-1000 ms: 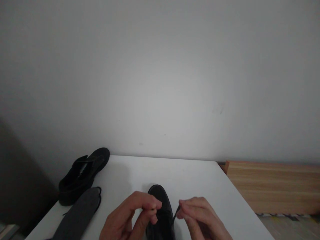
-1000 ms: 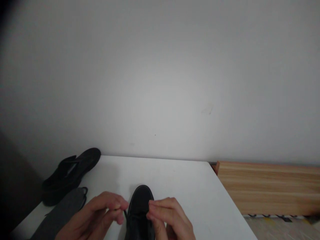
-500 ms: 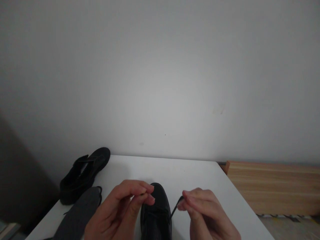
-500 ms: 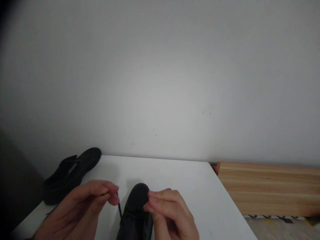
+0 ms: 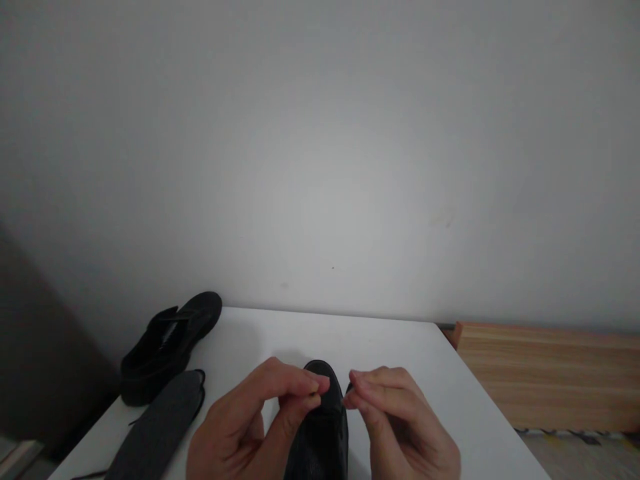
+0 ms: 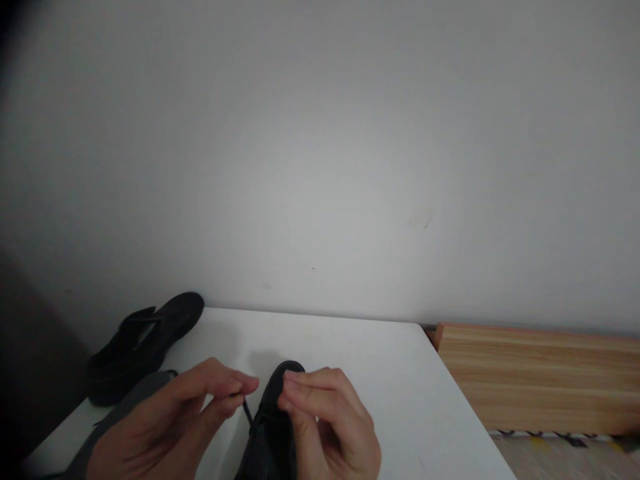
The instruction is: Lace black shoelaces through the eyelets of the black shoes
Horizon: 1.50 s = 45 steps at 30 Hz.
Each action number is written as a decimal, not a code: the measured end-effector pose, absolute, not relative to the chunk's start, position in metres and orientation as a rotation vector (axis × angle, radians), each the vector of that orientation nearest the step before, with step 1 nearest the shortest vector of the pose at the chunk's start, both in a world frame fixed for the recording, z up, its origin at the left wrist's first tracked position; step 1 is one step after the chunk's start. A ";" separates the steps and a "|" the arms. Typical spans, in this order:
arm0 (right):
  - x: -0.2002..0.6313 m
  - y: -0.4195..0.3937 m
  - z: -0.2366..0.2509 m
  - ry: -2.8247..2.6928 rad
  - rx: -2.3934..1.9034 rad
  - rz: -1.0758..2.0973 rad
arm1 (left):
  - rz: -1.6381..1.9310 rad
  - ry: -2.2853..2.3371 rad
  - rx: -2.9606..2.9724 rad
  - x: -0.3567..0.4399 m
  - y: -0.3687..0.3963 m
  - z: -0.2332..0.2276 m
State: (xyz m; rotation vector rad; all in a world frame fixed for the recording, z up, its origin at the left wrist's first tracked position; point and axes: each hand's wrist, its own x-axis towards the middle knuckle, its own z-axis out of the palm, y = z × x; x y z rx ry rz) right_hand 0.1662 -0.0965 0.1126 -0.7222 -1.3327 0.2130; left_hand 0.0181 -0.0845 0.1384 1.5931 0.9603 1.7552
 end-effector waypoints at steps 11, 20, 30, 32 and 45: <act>0.168 -0.092 0.112 -1.480 -0.682 0.377 | 1.637 0.801 1.763 0.016 -0.070 0.131; 0.162 -0.088 0.107 -1.316 -0.651 0.621 | 1.603 0.853 1.805 0.010 -0.068 0.129; 0.165 -0.087 0.104 -1.158 -0.655 1.013 | 1.551 0.804 1.774 0.009 -0.063 0.123; 0.165 -0.086 0.102 -1.165 -0.628 1.056 | 1.544 0.781 1.775 0.008 -0.062 0.122; 0.166 -0.080 0.099 -1.196 -0.488 1.080 | 1.480 0.668 1.726 0.013 -0.060 0.112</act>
